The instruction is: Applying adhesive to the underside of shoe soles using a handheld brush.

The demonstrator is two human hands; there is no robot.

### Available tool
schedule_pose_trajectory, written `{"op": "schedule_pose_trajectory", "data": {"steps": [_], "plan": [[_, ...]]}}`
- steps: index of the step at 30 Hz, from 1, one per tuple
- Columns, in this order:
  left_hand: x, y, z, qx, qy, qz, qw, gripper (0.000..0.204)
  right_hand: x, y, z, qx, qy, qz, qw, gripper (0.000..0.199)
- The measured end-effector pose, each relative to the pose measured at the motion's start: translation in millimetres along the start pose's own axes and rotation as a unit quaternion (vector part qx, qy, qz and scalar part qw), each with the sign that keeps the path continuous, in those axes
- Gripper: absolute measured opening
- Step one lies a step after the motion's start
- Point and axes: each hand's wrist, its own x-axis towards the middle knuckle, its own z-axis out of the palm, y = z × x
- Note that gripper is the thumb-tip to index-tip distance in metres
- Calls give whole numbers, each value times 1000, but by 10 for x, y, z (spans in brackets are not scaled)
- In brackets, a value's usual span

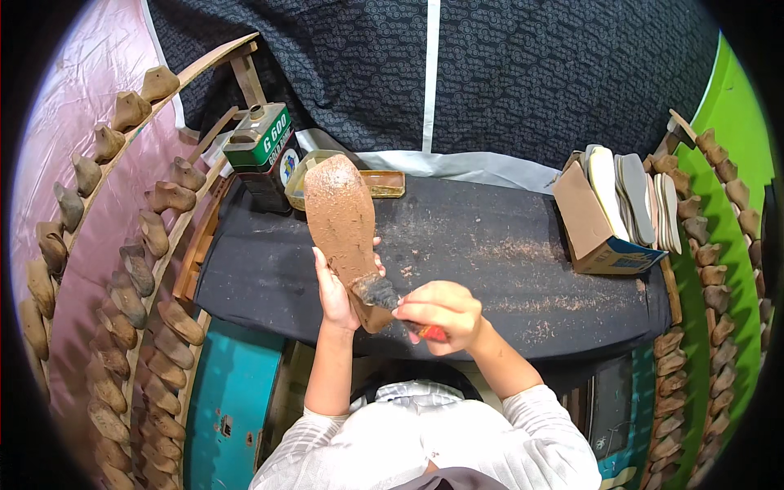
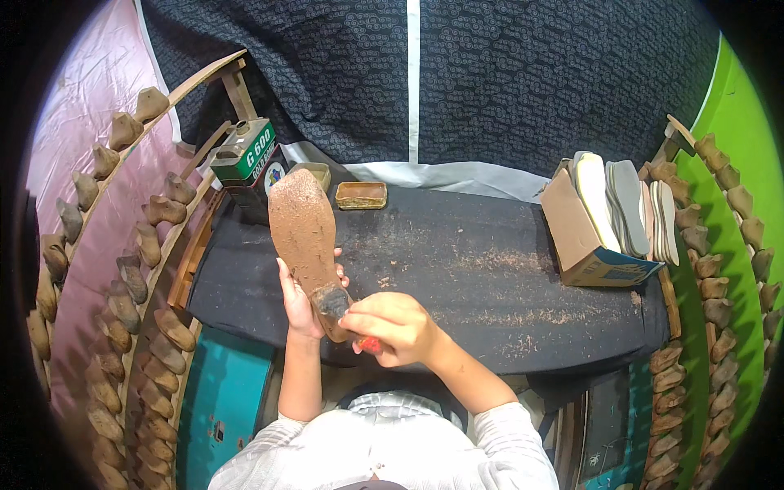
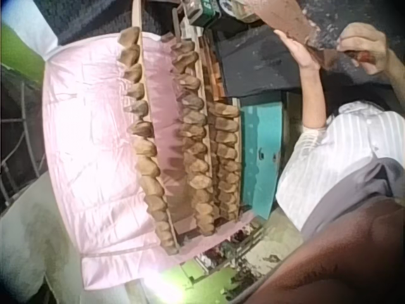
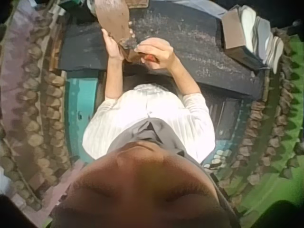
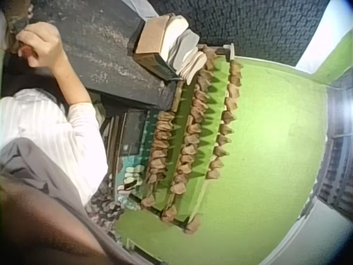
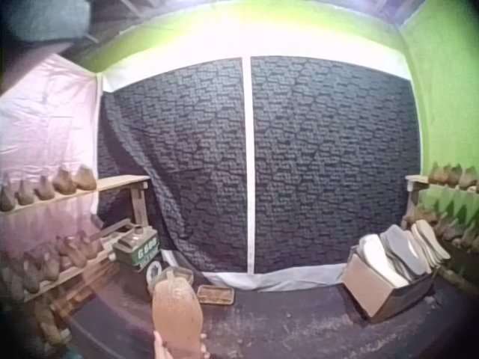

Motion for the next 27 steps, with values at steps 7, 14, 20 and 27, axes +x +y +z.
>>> {"op": "schedule_pose_trajectory", "data": {"steps": [7, 14, 20, 27], "plan": [[24, -82, 160, -43, 158, 15, 986, 64, 74, 71, -2, -62, 40, 8, 997, 30], [21, -52, 156, 18, 90, 11, 996, 65, -143, 18, -144, 66, -47, 52, 995, 31], [93, -102, 397, -61, 196, 14, 979, 64, -58, 95, -187, -10, 34, 68, 997, 35], [183, -137, 117, -29, 63, 40, 997, 62, -201, 155, -235, 9, -5, 74, 997, 28]]}}
